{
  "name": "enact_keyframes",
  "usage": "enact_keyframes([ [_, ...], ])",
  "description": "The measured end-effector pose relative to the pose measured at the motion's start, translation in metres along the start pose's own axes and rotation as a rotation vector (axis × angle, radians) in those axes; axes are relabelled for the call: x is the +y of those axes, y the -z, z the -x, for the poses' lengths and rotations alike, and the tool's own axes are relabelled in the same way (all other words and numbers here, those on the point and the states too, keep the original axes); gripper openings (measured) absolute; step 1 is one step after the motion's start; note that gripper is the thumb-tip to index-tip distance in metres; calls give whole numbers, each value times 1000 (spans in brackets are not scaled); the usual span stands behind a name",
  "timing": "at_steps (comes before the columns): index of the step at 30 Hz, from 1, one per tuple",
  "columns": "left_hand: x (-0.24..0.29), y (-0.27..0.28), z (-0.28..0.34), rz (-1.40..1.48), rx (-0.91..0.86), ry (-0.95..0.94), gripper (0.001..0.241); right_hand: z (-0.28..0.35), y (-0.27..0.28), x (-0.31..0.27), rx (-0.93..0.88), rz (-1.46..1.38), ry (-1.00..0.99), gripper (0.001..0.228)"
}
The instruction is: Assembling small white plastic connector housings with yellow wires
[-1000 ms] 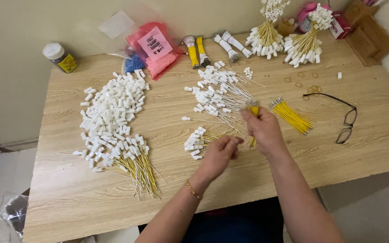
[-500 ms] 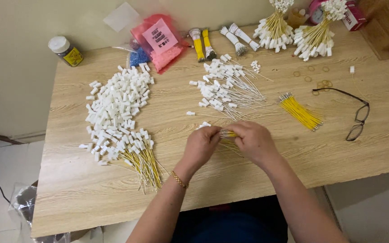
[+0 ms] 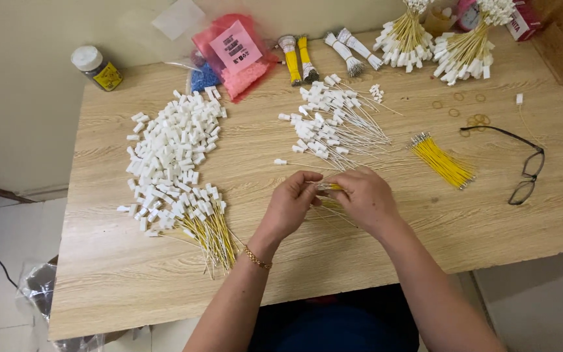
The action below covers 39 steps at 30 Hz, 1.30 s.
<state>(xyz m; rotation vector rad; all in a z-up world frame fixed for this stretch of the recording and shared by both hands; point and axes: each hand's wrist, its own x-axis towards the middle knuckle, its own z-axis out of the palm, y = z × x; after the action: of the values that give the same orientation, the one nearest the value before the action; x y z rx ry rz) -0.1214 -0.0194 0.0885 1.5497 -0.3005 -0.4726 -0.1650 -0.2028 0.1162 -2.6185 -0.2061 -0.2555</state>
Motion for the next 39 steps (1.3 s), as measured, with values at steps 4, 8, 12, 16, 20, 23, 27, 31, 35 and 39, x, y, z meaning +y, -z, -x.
enact_keyframes([
  [4,10,2,-3,29,2,0,25,-4,3,-9,6,-114,-15,15],
  [8,4,32,-21,-332,211,-54,25,-3,-4,6,59,-126,-64,14],
  [12,-51,57,-55,-862,430,-75,32,2,-12,6,1,-190,-183,17],
  [16,-73,59,-72,-1041,393,-134,33,-8,-22,10,-36,-212,-205,16],
  [20,-89,60,-84,-1152,403,-171,19,-12,-31,19,-17,-293,-200,10],
  [23,-86,62,-77,-1085,408,-207,18,-10,-29,14,10,-360,-232,15],
  [27,-59,55,-53,-841,370,-292,17,-7,-13,-5,67,-370,-247,14],
  [31,-13,41,-21,-473,335,-295,19,-14,0,-17,147,-345,-155,12],
  [35,5,31,-8,-14,194,-226,21,-16,22,-36,201,-343,-91,13],
  [39,8,21,-4,282,107,-164,25,-14,34,-42,205,-334,-54,10],
])
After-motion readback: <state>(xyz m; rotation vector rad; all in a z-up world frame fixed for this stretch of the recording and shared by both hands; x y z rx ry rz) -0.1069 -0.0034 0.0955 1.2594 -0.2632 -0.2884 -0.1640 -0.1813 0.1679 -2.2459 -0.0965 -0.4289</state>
